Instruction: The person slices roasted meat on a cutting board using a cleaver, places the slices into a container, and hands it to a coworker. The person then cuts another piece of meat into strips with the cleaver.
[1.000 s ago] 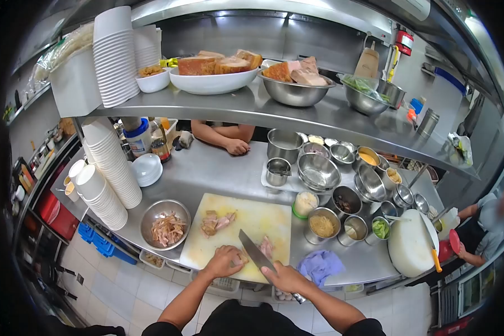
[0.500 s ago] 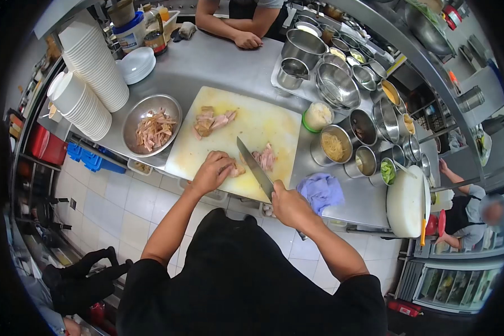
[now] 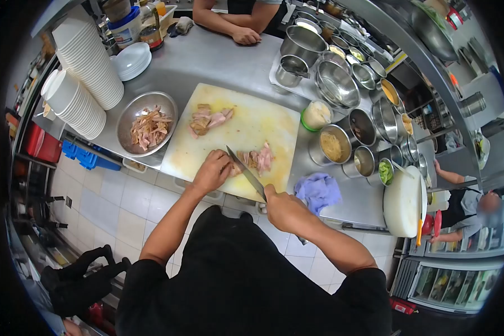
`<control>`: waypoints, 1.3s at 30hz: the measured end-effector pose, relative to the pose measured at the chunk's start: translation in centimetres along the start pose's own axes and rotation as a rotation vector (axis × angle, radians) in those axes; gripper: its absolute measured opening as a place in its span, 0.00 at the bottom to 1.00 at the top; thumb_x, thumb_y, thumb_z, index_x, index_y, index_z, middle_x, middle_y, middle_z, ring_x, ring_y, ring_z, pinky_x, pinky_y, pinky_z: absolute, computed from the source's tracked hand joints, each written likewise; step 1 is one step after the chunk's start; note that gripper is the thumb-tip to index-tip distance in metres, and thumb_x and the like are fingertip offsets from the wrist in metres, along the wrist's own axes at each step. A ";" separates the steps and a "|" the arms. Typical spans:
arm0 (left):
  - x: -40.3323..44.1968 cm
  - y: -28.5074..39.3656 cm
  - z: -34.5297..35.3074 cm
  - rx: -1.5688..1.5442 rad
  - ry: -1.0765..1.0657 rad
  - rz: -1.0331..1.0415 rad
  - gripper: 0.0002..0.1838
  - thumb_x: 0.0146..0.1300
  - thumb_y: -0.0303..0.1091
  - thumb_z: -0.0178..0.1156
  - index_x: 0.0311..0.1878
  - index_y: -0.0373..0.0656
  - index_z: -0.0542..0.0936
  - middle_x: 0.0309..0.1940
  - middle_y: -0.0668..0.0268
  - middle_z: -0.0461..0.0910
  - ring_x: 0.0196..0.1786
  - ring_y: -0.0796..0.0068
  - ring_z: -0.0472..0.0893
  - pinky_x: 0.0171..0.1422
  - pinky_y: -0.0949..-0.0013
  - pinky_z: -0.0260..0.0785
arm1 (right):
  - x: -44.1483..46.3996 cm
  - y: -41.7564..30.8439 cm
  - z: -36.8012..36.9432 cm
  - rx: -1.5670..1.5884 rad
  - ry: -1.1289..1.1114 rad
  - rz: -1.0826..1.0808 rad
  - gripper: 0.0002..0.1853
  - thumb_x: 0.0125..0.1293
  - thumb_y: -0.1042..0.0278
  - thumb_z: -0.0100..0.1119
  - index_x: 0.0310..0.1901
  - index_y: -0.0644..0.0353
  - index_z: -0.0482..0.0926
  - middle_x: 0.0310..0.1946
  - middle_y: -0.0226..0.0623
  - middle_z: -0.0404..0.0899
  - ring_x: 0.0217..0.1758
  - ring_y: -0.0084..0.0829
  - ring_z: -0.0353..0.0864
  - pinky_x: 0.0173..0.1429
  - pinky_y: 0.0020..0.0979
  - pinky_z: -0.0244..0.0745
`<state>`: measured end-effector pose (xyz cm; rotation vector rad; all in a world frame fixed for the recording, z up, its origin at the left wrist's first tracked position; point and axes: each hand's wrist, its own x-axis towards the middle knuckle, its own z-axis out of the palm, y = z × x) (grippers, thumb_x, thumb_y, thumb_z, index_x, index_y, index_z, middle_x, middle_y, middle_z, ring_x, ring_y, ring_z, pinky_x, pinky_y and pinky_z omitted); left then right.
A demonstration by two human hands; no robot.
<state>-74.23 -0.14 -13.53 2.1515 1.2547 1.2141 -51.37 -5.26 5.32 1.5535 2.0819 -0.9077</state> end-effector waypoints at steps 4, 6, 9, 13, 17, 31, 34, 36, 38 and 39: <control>-0.1 -0.5 0.0 -0.030 -0.023 -0.035 0.06 0.61 0.21 0.65 0.41 0.37 0.82 0.43 0.55 0.78 0.49 0.50 0.78 0.56 0.56 0.72 | 0.5 -0.3 -0.3 -0.023 -0.019 -0.020 0.13 0.70 0.76 0.47 0.52 0.72 0.65 0.38 0.72 0.82 0.45 0.68 0.85 0.51 0.59 0.77; -0.1 -0.6 0.1 -0.035 -0.019 -0.030 0.07 0.61 0.21 0.65 0.42 0.37 0.82 0.42 0.55 0.78 0.49 0.50 0.78 0.56 0.56 0.72 | 0.8 -0.3 -0.4 -0.015 -0.018 -0.026 0.12 0.70 0.76 0.47 0.52 0.72 0.65 0.37 0.72 0.82 0.44 0.68 0.85 0.51 0.59 0.77; 0.1 -0.6 0.1 -0.039 -0.016 -0.016 0.06 0.61 0.21 0.65 0.41 0.37 0.82 0.41 0.55 0.78 0.48 0.50 0.77 0.55 0.56 0.72 | 1.9 0.0 0.3 0.013 0.004 -0.045 0.12 0.70 0.76 0.47 0.51 0.73 0.65 0.36 0.72 0.82 0.42 0.68 0.85 0.50 0.59 0.77; 0.2 -0.5 -0.1 -0.046 -0.031 -0.027 0.06 0.62 0.22 0.64 0.42 0.36 0.83 0.40 0.55 0.78 0.47 0.50 0.78 0.54 0.56 0.72 | 4.2 1.3 4.6 0.075 0.114 -0.046 0.11 0.71 0.76 0.47 0.50 0.73 0.65 0.33 0.72 0.81 0.40 0.70 0.84 0.48 0.60 0.77; 0.2 -0.3 -1.0 -0.108 -0.026 -0.047 0.06 0.62 0.22 0.64 0.43 0.37 0.82 0.41 0.55 0.78 0.46 0.50 0.77 0.54 0.55 0.72 | 3.4 1.5 3.3 0.126 0.169 -0.043 0.10 0.72 0.73 0.48 0.49 0.70 0.65 0.33 0.71 0.82 0.39 0.70 0.84 0.49 0.63 0.75; -0.2 -0.8 -0.9 -0.046 -0.059 -0.026 0.04 0.62 0.21 0.63 0.39 0.37 0.81 0.39 0.55 0.77 0.46 0.50 0.77 0.53 0.54 0.72 | 4.5 -0.7 3.3 0.049 0.128 0.025 0.13 0.67 0.79 0.47 0.51 0.74 0.66 0.39 0.73 0.82 0.44 0.68 0.85 0.53 0.58 0.78; -0.2 -0.4 -1.0 0.026 -0.030 -0.011 0.03 0.62 0.22 0.63 0.39 0.38 0.81 0.38 0.54 0.78 0.45 0.50 0.78 0.52 0.53 0.72 | 1.8 -1.9 1.1 0.053 0.095 -0.011 0.13 0.68 0.78 0.46 0.51 0.74 0.66 0.38 0.73 0.82 0.45 0.69 0.85 0.53 0.59 0.78; -0.2 -0.3 -1.2 0.044 -0.015 -0.011 0.03 0.62 0.23 0.63 0.39 0.38 0.82 0.37 0.54 0.78 0.45 0.50 0.78 0.52 0.53 0.72 | 2.6 -2.0 2.2 0.043 0.096 -0.011 0.13 0.68 0.78 0.46 0.51 0.74 0.66 0.38 0.73 0.82 0.44 0.69 0.85 0.53 0.59 0.78; -0.3 -0.2 -1.1 0.054 -0.005 -0.007 0.03 0.62 0.23 0.63 0.39 0.38 0.82 0.37 0.54 0.78 0.45 0.49 0.78 0.52 0.53 0.72 | 3.9 -1.9 4.1 0.047 0.155 -0.016 0.12 0.68 0.78 0.46 0.50 0.74 0.66 0.37 0.73 0.82 0.43 0.69 0.85 0.53 0.60 0.77; -0.2 -0.4 -1.1 0.040 -0.017 -0.016 0.03 0.62 0.23 0.63 0.39 0.38 0.82 0.36 0.54 0.78 0.45 0.49 0.78 0.52 0.53 0.72 | 4.5 -1.4 4.3 0.046 0.154 -0.014 0.12 0.68 0.78 0.46 0.50 0.74 0.66 0.37 0.73 0.82 0.43 0.69 0.85 0.53 0.60 0.77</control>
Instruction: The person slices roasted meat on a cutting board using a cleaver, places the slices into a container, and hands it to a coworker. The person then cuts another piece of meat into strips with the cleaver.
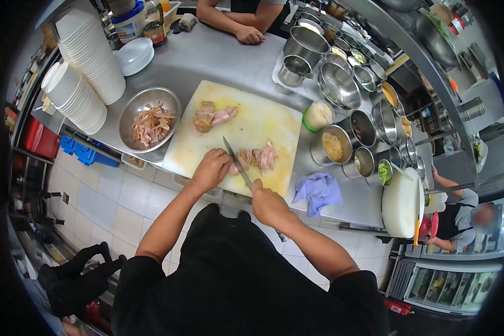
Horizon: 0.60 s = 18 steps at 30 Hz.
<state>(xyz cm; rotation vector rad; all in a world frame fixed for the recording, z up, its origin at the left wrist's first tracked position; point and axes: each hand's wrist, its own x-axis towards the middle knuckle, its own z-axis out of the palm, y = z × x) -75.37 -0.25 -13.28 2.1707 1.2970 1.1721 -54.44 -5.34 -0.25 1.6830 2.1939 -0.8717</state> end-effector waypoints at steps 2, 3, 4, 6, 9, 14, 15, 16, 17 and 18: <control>-0.3 -0.1 -0.2 -0.010 -0.022 0.002 0.03 0.62 0.23 0.63 0.39 0.37 0.82 0.36 0.55 0.78 0.44 0.49 0.78 0.52 0.53 0.72 | 0.7 0.3 -0.3 0.037 -0.001 -0.003 0.12 0.68 0.77 0.45 0.50 0.74 0.66 0.37 0.73 0.82 0.43 0.69 0.85 0.53 0.60 0.78; -0.2 -0.1 -0.2 -0.021 -0.021 -0.014 0.03 0.62 0.23 0.63 0.38 0.37 0.83 0.36 0.55 0.78 0.45 0.49 0.78 0.52 0.53 0.72 | 0.4 0.2 -1.0 0.031 -0.013 -0.010 0.12 0.68 0.77 0.45 0.50 0.74 0.66 0.37 0.74 0.82 0.44 0.69 0.85 0.53 0.60 0.77; -0.1 -0.1 -0.2 -0.033 -0.016 -0.035 0.03 0.61 0.22 0.63 0.38 0.37 0.83 0.35 0.55 0.78 0.45 0.49 0.78 0.52 0.53 0.72 | -0.1 -0.1 -1.7 0.026 -0.007 -0.012 0.12 0.68 0.77 0.45 0.50 0.74 0.66 0.37 0.74 0.82 0.44 0.69 0.85 0.53 0.60 0.77; -0.1 0.3 -0.3 -0.017 0.004 -0.025 0.03 0.61 0.22 0.63 0.37 0.37 0.83 0.36 0.55 0.79 0.45 0.49 0.78 0.52 0.53 0.72 | -2.0 -1.4 -3.1 0.041 -0.062 0.009 0.12 0.68 0.77 0.45 0.50 0.74 0.66 0.37 0.74 0.82 0.44 0.69 0.85 0.54 0.60 0.77; -0.1 0.5 -0.6 0.004 0.012 -0.023 0.02 0.60 0.22 0.64 0.37 0.36 0.82 0.37 0.54 0.79 0.45 0.48 0.79 0.52 0.53 0.72 | 0.0 -0.3 0.4 0.040 -0.022 -0.011 0.13 0.67 0.78 0.45 0.51 0.74 0.65 0.38 0.74 0.82 0.44 0.69 0.85 0.53 0.60 0.77; 0.0 -0.2 -0.9 -0.013 -0.049 -0.034 0.02 0.59 0.21 0.64 0.36 0.34 0.81 0.36 0.53 0.79 0.44 0.48 0.79 0.50 0.53 0.73 | 0.0 -0.6 -1.8 0.065 -0.043 0.008 0.14 0.68 0.78 0.44 0.52 0.76 0.66 0.40 0.76 0.81 0.47 0.70 0.84 0.56 0.59 0.76; -0.1 -0.1 -0.9 -0.022 -0.038 -0.029 0.02 0.59 0.20 0.64 0.35 0.34 0.81 0.36 0.53 0.79 0.43 0.47 0.79 0.50 0.53 0.73 | -0.6 -1.0 -2.5 0.056 -0.071 0.037 0.15 0.68 0.78 0.44 0.53 0.76 0.66 0.42 0.76 0.81 0.48 0.69 0.84 0.57 0.58 0.76; -0.3 -0.1 -0.9 -0.032 -0.031 -0.026 0.02 0.59 0.20 0.64 0.35 0.34 0.81 0.35 0.52 0.79 0.43 0.47 0.79 0.50 0.53 0.73 | -1.0 -1.2 -2.6 0.055 -0.076 0.037 0.15 0.68 0.78 0.44 0.53 0.76 0.66 0.42 0.76 0.81 0.48 0.69 0.84 0.57 0.58 0.76; -0.3 0.0 -0.7 -0.034 -0.031 -0.030 0.02 0.59 0.20 0.64 0.35 0.34 0.81 0.35 0.52 0.79 0.43 0.47 0.79 0.50 0.53 0.73 | -1.3 -1.4 -2.5 0.050 -0.094 0.035 0.15 0.68 0.77 0.44 0.53 0.76 0.66 0.42 0.76 0.81 0.49 0.69 0.84 0.57 0.58 0.76; -0.4 0.0 -0.5 -0.027 -0.006 -0.026 0.02 0.59 0.21 0.64 0.35 0.34 0.81 0.34 0.53 0.79 0.43 0.47 0.79 0.50 0.53 0.73 | -1.5 -1.4 -2.3 0.046 -0.112 0.033 0.15 0.68 0.77 0.44 0.54 0.77 0.66 0.42 0.76 0.81 0.49 0.69 0.84 0.58 0.58 0.76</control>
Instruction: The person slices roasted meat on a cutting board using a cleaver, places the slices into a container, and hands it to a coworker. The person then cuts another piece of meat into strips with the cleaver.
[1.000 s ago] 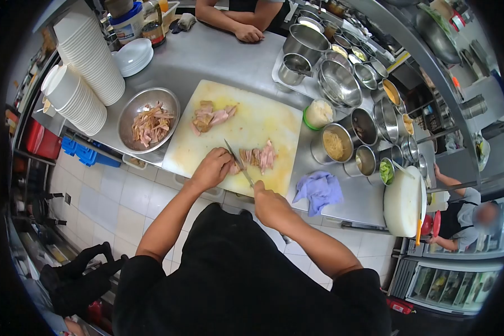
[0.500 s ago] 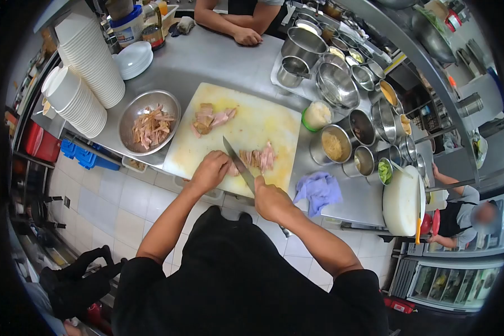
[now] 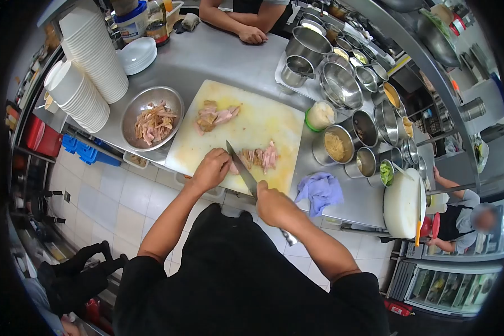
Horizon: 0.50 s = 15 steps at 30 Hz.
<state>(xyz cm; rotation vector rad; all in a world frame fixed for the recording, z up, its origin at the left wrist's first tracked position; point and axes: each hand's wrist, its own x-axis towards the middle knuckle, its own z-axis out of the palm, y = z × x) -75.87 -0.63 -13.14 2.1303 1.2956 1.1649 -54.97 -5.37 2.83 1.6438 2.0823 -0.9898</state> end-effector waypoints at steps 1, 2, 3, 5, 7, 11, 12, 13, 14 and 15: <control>0.0 0.0 0.1 0.007 0.025 0.006 0.01 0.59 0.21 0.63 0.35 0.35 0.81 0.33 0.53 0.79 0.42 0.47 0.79 0.50 0.52 0.73 | 0.3 -0.4 0.6 -0.001 0.008 0.015 0.15 0.68 0.77 0.44 0.53 0.77 0.66 0.41 0.77 0.81 0.49 0.69 0.84 0.58 0.58 0.76; 0.0 -0.1 0.2 0.005 0.025 0.004 0.01 0.59 0.21 0.63 0.35 0.35 0.81 0.33 0.53 0.79 0.42 0.47 0.79 0.50 0.52 0.73 | 0.7 -0.5 1.3 -0.001 0.006 0.017 0.15 0.68 0.77 0.44 0.53 0.77 0.66 0.41 0.77 0.81 0.49 0.69 0.84 0.58 0.58 0.76; -0.1 -0.1 0.2 0.013 0.005 -0.008 0.01 0.59 0.21 0.63 0.35 0.35 0.81 0.33 0.53 0.79 0.42 0.47 0.79 0.50 0.52 0.73 | 1.1 -0.5 2.1 0.005 0.041 0.002 0.14 0.68 0.76 0.45 0.52 0.76 0.66 0.41 0.77 0.81 0.49 0.69 0.84 0.58 0.58 0.76; -0.2 -0.2 -0.1 0.025 -0.016 -0.010 0.02 0.59 0.21 0.63 0.35 0.35 0.81 0.34 0.53 0.79 0.43 0.47 0.79 0.50 0.52 0.73 | 2.2 -0.1 2.8 -0.003 0.106 0.008 0.13 0.69 0.76 0.44 0.52 0.75 0.66 0.40 0.76 0.81 0.48 0.69 0.84 0.56 0.58 0.77; -0.1 -0.5 -0.5 -0.046 -0.041 -0.013 0.02 0.59 0.20 0.63 0.35 0.34 0.81 0.36 0.53 0.79 0.44 0.48 0.79 0.51 0.54 0.73 | 2.2 0.9 1.8 0.026 0.093 -0.004 0.13 0.70 0.76 0.44 0.52 0.74 0.66 0.40 0.75 0.81 0.47 0.69 0.84 0.56 0.58 0.77; 0.0 0.1 -1.1 -0.036 -0.023 -0.005 0.02 0.59 0.20 0.63 0.36 0.35 0.81 0.36 0.53 0.79 0.45 0.48 0.79 0.52 0.54 0.73 | -0.4 -0.6 -0.6 0.034 0.055 0.008 0.12 0.71 0.76 0.41 0.52 0.74 0.66 0.40 0.75 0.82 0.47 0.69 0.84 0.56 0.58 0.76; 0.0 0.0 -1.0 -0.015 -0.027 0.000 0.02 0.59 0.20 0.64 0.36 0.35 0.81 0.35 0.54 0.79 0.46 0.48 0.79 0.52 0.54 0.73 | -0.7 -0.9 -0.9 0.026 0.043 0.011 0.12 0.71 0.76 0.41 0.52 0.75 0.66 0.40 0.75 0.82 0.47 0.69 0.84 0.56 0.58 0.76; 0.1 -0.1 -0.8 0.004 -0.033 0.005 0.03 0.59 0.21 0.64 0.36 0.36 0.82 0.35 0.54 0.79 0.46 0.49 0.79 0.52 0.54 0.73 | -0.1 -0.2 0.1 0.018 0.042 -0.023 0.12 0.70 0.77 0.42 0.52 0.74 0.66 0.39 0.74 0.82 0.46 0.69 0.84 0.55 0.58 0.77; 0.0 -0.2 -0.8 0.004 -0.033 0.001 0.03 0.59 0.21 0.64 0.36 0.36 0.82 0.35 0.54 0.79 0.46 0.49 0.79 0.52 0.54 0.73 | 0.6 0.0 1.0 0.017 0.039 -0.024 0.12 0.70 0.77 0.42 0.52 0.74 0.66 0.39 0.74 0.82 0.46 0.69 0.84 0.55 0.58 0.77; 0.0 -0.5 -0.8 0.010 -0.040 0.010 0.02 0.59 0.21 0.63 0.36 0.36 0.82 0.34 0.54 0.79 0.45 0.49 0.79 0.52 0.54 0.73 | 1.2 -0.2 2.0 -0.002 0.074 -0.031 0.12 0.69 0.78 0.43 0.52 0.74 0.66 0.39 0.74 0.82 0.46 0.69 0.85 0.55 0.58 0.77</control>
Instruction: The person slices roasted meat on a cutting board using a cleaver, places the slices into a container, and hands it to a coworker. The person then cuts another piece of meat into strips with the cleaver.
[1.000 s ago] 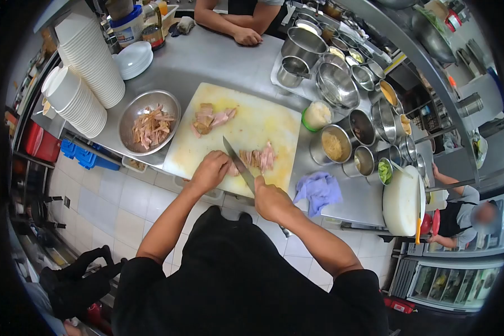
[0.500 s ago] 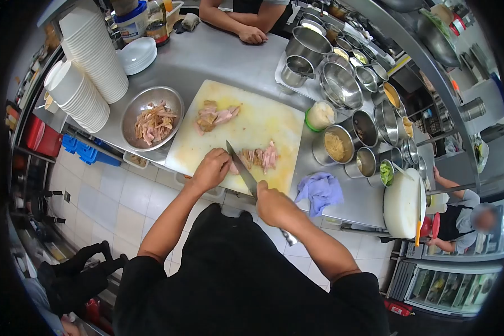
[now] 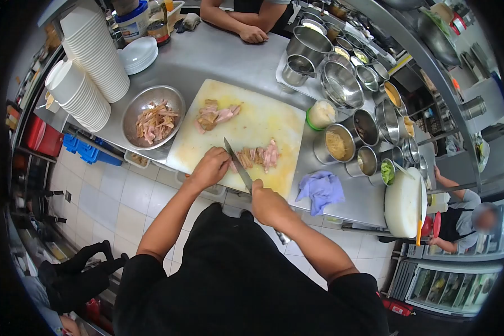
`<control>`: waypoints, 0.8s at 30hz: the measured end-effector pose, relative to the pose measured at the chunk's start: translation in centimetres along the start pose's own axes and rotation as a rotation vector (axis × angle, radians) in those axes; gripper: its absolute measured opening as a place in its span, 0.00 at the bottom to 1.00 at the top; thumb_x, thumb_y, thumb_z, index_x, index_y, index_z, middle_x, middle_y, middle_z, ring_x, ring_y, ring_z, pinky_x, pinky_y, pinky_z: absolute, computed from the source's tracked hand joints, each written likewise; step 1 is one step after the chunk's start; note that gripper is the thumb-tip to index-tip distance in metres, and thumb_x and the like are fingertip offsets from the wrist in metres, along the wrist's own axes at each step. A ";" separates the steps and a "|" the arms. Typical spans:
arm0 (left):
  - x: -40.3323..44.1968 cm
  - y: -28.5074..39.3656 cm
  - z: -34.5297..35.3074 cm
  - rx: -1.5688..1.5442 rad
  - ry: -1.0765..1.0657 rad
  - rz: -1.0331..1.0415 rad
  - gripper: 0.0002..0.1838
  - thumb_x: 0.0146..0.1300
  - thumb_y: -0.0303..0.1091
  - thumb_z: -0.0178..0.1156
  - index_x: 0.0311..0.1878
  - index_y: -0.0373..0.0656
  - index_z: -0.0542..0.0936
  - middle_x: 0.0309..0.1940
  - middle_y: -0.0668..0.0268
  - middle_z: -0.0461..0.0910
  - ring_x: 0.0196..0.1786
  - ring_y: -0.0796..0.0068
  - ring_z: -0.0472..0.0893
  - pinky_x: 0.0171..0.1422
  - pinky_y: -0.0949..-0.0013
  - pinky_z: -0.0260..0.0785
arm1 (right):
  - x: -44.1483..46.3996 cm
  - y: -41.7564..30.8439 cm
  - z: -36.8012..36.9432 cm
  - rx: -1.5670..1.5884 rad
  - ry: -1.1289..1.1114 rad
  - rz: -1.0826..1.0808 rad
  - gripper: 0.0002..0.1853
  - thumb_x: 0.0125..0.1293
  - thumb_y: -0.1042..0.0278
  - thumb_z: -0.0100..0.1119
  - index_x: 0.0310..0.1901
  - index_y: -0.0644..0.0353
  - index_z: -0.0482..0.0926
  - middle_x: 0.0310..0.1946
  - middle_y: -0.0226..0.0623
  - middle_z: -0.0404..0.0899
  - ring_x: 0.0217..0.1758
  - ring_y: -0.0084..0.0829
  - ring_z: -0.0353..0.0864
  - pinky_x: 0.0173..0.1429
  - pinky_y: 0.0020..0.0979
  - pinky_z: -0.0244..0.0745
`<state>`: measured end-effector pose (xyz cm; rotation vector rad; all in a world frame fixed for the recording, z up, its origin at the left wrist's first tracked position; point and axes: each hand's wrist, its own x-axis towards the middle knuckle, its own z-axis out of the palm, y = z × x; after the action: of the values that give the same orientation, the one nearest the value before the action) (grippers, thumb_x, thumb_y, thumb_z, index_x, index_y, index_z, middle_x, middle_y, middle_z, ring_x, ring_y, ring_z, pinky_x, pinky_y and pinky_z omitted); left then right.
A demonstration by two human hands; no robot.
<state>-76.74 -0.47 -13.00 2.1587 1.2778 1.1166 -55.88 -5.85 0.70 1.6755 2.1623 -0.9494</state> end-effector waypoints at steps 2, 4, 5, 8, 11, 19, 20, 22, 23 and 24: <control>-0.3 -0.2 0.3 0.002 -0.012 0.008 0.02 0.59 0.21 0.63 0.36 0.36 0.82 0.34 0.54 0.79 0.44 0.49 0.79 0.52 0.54 0.73 | 0.9 0.0 1.2 -0.008 0.047 -0.008 0.13 0.68 0.78 0.45 0.52 0.75 0.66 0.40 0.75 0.81 0.47 0.68 0.85 0.54 0.58 0.78; -0.2 -0.5 0.2 0.001 -0.017 0.015 0.03 0.59 0.21 0.63 0.36 0.36 0.82 0.35 0.54 0.80 0.44 0.49 0.79 0.52 0.54 0.73 | 1.5 0.4 0.6 0.028 0.019 0.009 0.13 0.67 0.78 0.45 0.52 0.75 0.66 0.40 0.76 0.81 0.46 0.68 0.85 0.54 0.58 0.78; 0.0 -0.4 0.1 0.005 -0.016 0.024 0.03 0.59 0.21 0.63 0.36 0.36 0.82 0.35 0.54 0.80 0.44 0.49 0.79 0.52 0.54 0.73 | 1.6 0.5 -0.1 0.056 -0.008 0.020 0.13 0.67 0.79 0.45 0.51 0.76 0.66 0.40 0.76 0.81 0.46 0.69 0.85 0.54 0.58 0.78; -0.2 -0.2 0.1 -0.024 0.001 -0.015 0.02 0.58 0.22 0.64 0.35 0.36 0.83 0.35 0.55 0.81 0.44 0.49 0.79 0.52 0.54 0.73 | -0.1 0.1 -1.9 0.034 -0.003 -0.012 0.13 0.67 0.78 0.45 0.51 0.76 0.65 0.38 0.76 0.81 0.44 0.68 0.85 0.52 0.58 0.78; -0.4 -0.4 0.3 -0.044 0.039 0.028 0.02 0.59 0.21 0.63 0.36 0.36 0.83 0.34 0.55 0.81 0.44 0.49 0.79 0.53 0.53 0.73 | -1.0 -1.9 -2.9 0.158 -0.144 0.090 0.14 0.67 0.77 0.45 0.51 0.77 0.65 0.37 0.76 0.81 0.42 0.69 0.85 0.51 0.58 0.79; -0.9 -0.1 -1.7 -0.111 0.082 -0.088 0.07 0.63 0.21 0.61 0.43 0.36 0.82 0.39 0.53 0.82 0.46 0.50 0.81 0.54 0.55 0.74 | 2.2 2.6 -0.4 0.110 0.070 -0.064 0.18 0.76 0.65 0.45 0.58 0.72 0.65 0.40 0.76 0.81 0.46 0.72 0.82 0.56 0.60 0.75; -1.2 -0.3 -2.2 -0.107 0.083 -0.093 0.07 0.63 0.21 0.61 0.43 0.36 0.82 0.39 0.53 0.82 0.46 0.50 0.81 0.54 0.55 0.74 | 1.5 2.5 -0.6 0.137 0.121 -0.076 0.18 0.78 0.63 0.45 0.57 0.70 0.65 0.39 0.75 0.81 0.45 0.71 0.82 0.54 0.59 0.75; -1.7 -0.8 -3.3 -0.076 0.243 -0.124 0.09 0.63 0.20 0.61 0.47 0.36 0.80 0.38 0.53 0.81 0.46 0.50 0.81 0.54 0.56 0.74 | 0.4 1.9 -1.3 0.157 0.110 -0.052 0.17 0.78 0.63 0.46 0.56 0.70 0.65 0.38 0.75 0.81 0.44 0.71 0.82 0.53 0.60 0.74; -2.2 -0.8 -4.0 -0.074 0.242 -0.129 0.09 0.63 0.20 0.61 0.47 0.36 0.80 0.38 0.53 0.81 0.46 0.50 0.81 0.54 0.56 0.74 | 0.0 1.7 -1.5 0.175 0.102 -0.023 0.17 0.78 0.63 0.46 0.55 0.70 0.65 0.37 0.74 0.81 0.43 0.71 0.82 0.53 0.60 0.74; -2.6 -0.7 -4.8 -0.073 0.170 -0.218 0.11 0.62 0.20 0.62 0.48 0.37 0.81 0.40 0.54 0.81 0.49 0.51 0.81 0.56 0.57 0.74 | -0.1 1.8 -1.3 0.178 0.100 -0.025 0.17 0.78 0.63 0.46 0.55 0.70 0.65 0.37 0.74 0.81 0.43 0.71 0.82 0.53 0.60 0.74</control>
<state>-81.63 -2.62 -11.74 1.8528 1.4813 1.2536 -53.96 -4.90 1.09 1.8166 2.2244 -1.1179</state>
